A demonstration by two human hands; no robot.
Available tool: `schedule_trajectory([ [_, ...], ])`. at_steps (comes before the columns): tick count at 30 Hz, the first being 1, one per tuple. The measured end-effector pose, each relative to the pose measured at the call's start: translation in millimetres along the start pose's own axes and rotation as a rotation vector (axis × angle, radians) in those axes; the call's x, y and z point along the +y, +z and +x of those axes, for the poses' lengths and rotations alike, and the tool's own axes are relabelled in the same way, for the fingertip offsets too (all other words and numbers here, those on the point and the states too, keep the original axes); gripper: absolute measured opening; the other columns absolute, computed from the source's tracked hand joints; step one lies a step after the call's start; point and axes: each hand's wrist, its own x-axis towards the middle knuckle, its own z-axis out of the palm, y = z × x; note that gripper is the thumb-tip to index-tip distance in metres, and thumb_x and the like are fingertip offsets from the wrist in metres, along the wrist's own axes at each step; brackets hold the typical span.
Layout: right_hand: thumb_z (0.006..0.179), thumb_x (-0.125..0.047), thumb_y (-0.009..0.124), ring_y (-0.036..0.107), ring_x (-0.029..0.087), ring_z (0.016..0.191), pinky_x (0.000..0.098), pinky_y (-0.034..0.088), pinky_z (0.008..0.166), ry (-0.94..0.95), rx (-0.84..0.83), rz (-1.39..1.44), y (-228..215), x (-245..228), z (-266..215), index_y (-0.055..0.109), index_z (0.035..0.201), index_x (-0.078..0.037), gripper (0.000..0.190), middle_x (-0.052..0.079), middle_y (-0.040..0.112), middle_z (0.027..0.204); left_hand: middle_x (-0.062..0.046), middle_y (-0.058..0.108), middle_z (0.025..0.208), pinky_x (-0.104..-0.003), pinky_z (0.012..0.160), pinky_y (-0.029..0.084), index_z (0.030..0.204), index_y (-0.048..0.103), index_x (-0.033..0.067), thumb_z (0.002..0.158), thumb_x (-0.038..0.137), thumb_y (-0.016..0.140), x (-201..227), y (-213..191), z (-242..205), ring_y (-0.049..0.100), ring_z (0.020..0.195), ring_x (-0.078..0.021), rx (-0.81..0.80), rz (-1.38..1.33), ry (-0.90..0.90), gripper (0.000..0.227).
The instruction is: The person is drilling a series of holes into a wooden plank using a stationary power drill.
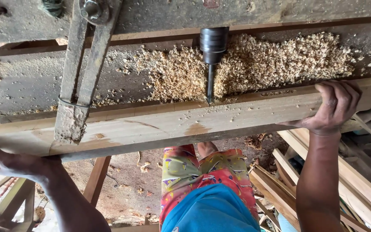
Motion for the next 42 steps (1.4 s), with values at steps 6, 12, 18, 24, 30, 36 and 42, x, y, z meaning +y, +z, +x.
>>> schedule_trajectory([
  [6, 0.084, -0.089, 0.033, 0.063, 0.040, 0.092, 0.0535, 0.055, 0.084, -0.007, -0.002, -0.002, 0.1, 0.0, 6.0, 0.071, 0.098, 0.013, 0.109, 0.027, 0.063, 0.101, -0.035, 0.040, 0.148, -0.070, 0.120, 0.030, 0.146, 0.045, -0.0145, 0.126, 0.017, 0.055, 10.1, 19.2, -0.8, 0.037, 0.141, -0.0533, -0.143, -0.093, 0.151, 0.039],
  [12, 0.084, -0.087, 0.034, 0.063, 0.042, 0.090, 0.0549, 0.054, 0.084, 0.015, -0.051, -0.008, -5.7, -5.7, 19.7, 0.069, 0.102, 0.013, 0.108, 0.027, 0.061, 0.103, -0.039, 0.061, 0.145, -0.070, 0.109, 0.068, 0.139, 0.049, -0.0138, 0.067, 0.028, 0.084, 41.0, 64.0, 1.1, 0.071, 0.130, -0.0553, 0.569, -0.250, -0.306, 0.090],
  [18, 0.086, -0.085, 0.037, 0.063, 0.043, 0.091, 0.0554, 0.053, 0.083, 0.019, -0.046, 0.021, -7.2, -9.6, 30.4, 0.069, 0.102, 0.014, 0.105, 0.027, 0.060, 0.103, -0.016, 0.059, 0.115, -0.052, 0.104, 0.052, 0.110, 0.061, 0.0078, 0.096, 0.037, 0.063, 74.7, 101.6, -5.3, 0.056, 0.110, -0.0302, 0.108, 0.163, -0.088, 0.033],
  [24, 0.083, -0.087, 0.039, 0.062, 0.042, 0.091, 0.0548, 0.054, 0.082, 0.023, -0.033, -0.007, -2.5, -7.2, 36.8, 0.069, 0.104, 0.013, 0.106, 0.026, 0.059, 0.103, -0.031, 0.046, 0.142, -0.062, 0.119, 0.037, 0.140, 0.050, -0.0104, 0.116, 0.033, 0.057, 50.9, 75.1, 2.9, 0.044, 0.136, -0.0464, -0.105, 0.026, 0.050, 0.050],
  [30, 0.084, -0.087, 0.031, 0.063, 0.040, 0.091, 0.0510, 0.055, 0.082, 0.052, -0.020, -0.017, -6.5, -10.5, 23.3, 0.070, 0.100, 0.012, 0.108, 0.024, 0.060, 0.102, -0.028, 0.018, 0.170, -0.073, 0.125, 0.027, 0.166, 0.022, 0.0050, 0.079, -0.005, 0.097, 44.6, 46.6, -1.7, 0.029, 0.150, -0.0588, 0.279, -0.788, -0.456, 0.116],
  [36, 0.083, -0.087, 0.034, 0.064, 0.040, 0.092, 0.0518, 0.055, 0.085, 0.086, -0.025, -0.019, -10.4, -23.8, -1.2, 0.071, 0.101, 0.012, 0.107, 0.024, 0.061, 0.102, -0.011, 0.002, 0.201, -0.095, 0.122, 0.011, 0.156, 0.019, -0.0078, 0.024, -0.024, 0.046, 58.0, 60.9, -12.4, 0.004, 0.172, -0.0550, 0.508, -1.314, -0.213, 0.135],
  [42, 0.084, -0.086, 0.031, 0.063, 0.041, 0.092, 0.0524, 0.056, 0.083, 0.091, -0.008, -0.001, -13.3, -27.8, -10.4, 0.071, 0.100, 0.014, 0.109, 0.026, 0.060, 0.102, -0.030, 0.023, 0.164, -0.068, 0.131, 0.017, 0.158, 0.028, 0.0052, 0.136, 0.040, 0.062, 15.3, -3.4, -1.1, 0.022, 0.156, -0.0524, -0.408, -0.205, -0.169, 0.054],
])
